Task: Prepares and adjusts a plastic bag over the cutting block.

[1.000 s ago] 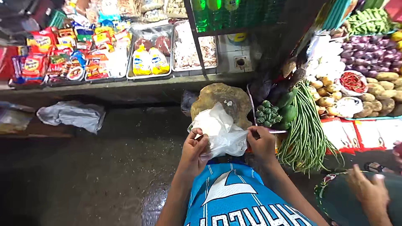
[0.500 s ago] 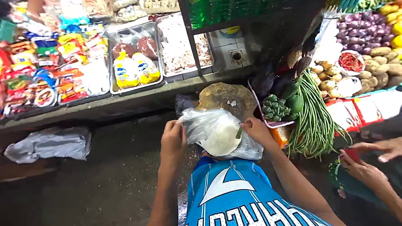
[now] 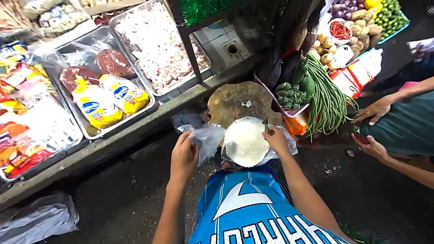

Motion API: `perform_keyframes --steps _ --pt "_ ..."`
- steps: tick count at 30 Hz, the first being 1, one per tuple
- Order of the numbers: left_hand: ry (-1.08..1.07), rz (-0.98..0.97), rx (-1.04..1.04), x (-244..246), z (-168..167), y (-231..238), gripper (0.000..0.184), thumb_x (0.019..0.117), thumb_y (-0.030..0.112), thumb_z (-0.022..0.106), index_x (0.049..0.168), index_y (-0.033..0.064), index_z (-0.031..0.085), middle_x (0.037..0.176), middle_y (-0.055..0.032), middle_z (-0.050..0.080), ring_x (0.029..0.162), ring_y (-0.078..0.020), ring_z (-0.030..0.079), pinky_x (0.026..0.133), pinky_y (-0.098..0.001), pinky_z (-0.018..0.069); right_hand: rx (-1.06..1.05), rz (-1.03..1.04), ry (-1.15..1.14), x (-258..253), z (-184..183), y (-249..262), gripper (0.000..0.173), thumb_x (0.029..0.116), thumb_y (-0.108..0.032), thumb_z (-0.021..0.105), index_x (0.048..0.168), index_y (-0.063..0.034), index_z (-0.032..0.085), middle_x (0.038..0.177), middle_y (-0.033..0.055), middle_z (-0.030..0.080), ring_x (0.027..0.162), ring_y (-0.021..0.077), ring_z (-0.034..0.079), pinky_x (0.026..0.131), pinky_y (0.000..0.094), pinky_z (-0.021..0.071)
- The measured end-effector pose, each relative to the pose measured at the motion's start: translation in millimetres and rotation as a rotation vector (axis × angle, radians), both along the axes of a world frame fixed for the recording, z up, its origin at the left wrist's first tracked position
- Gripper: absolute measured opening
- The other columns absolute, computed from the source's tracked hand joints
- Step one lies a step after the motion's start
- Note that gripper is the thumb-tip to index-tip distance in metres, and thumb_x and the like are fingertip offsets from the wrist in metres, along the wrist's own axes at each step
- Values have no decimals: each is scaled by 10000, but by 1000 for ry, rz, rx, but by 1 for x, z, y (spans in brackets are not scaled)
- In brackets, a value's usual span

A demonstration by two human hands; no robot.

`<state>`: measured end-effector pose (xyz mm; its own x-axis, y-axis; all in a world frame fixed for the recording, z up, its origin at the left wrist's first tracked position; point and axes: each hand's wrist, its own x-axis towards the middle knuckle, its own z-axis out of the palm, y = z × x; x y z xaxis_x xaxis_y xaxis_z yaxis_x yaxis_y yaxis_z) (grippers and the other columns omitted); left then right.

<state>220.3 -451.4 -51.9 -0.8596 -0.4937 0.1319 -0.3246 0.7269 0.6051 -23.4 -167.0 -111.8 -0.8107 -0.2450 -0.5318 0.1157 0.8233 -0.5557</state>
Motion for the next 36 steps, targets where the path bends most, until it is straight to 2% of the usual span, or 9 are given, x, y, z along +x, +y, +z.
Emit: perform_keyframes --steps 6,9,13,16,19,22,26,32,36 --pt "291 9 -5 -17 2 4 156 978 29 618 1053 44 754 1215 -95 694 1093 -170 680 926 -348 592 -384 -174 -228 0 -16 5 434 953 -252 736 1257 33 614 1133 199 687 1002 259 683 918 445 569" --pt "-44 -73 81 -19 3 2 241 948 1 579 1066 96 767 1334 -86 654 1170 -220 655 990 -452 560 -450 -247 -373 11 -6 2 578 890 -216 806 1345 36 553 1209 199 681 1071 260 694 947 430 588" --pt "-410 -165 256 -29 15 10 289 938 -11 578 1197 23 702 1153 -188 705 1057 -335 691 956 -570 546 -465 -228 -390 23 16 -2 672 907 -229 791 1449 -8 461 1330 184 627 1190 244 645 1019 428 555" --pt "-334 -107 326 -30 25 19 388 925 14 614 1311 40 645 1249 -175 669 1109 -303 674 984 -535 545 -512 37 -101 17 52 0 463 936 -262 743 1318 -34 615 1243 116 687 1154 163 656 1022 373 550" --pt "-251 -58 466 -33 36 20 468 995 181 612 1454 106 555 1307 -148 653 1005 -227 712 896 -461 602 -694 221 326 -7 91 6 290 992 -234 680 1222 -59 666 1143 69 708 1063 143 682 957 374 588" --pt "-194 -9 633 -45 49 27 465 1027 344 601 1450 153 571 1241 -104 689 838 -178 732 759 -404 643 -1065 109 439 -23 146 11 268 989 -117 670 1255 -81 657 1176 39 713 1090 172 685 990 420 582" --pt "-80 -56 755 -71 70 45 419 1045 252 565 1437 103 575 1134 -100 727 742 -162 725 703 -362 642 -1422 -60 582 -16 206 -2 279 955 -132 729 1221 -159 648 1094 -26 739 1027 150 716 947 407 614" --pt "258 -80 1075 -91 88 72 214 975 43 577 1178 3 628 937 -88 723 736 -167 706 704 -363 627 -1499 -130 468 10 205 -15 229 945 -191 744 1169 -176 699 1069 -38 749 997 116 718 920 366 619" --pt "369 -124 1296 -92 95 78 342 973 3 527 1310 -17 582 1090 -161 690 818 -215 706 734 -404 629 -1449 -103 473 16 184 -5 244 981 -199 703 1225 -198 697 1136 -67 742 1057 90 703 967 330 596"
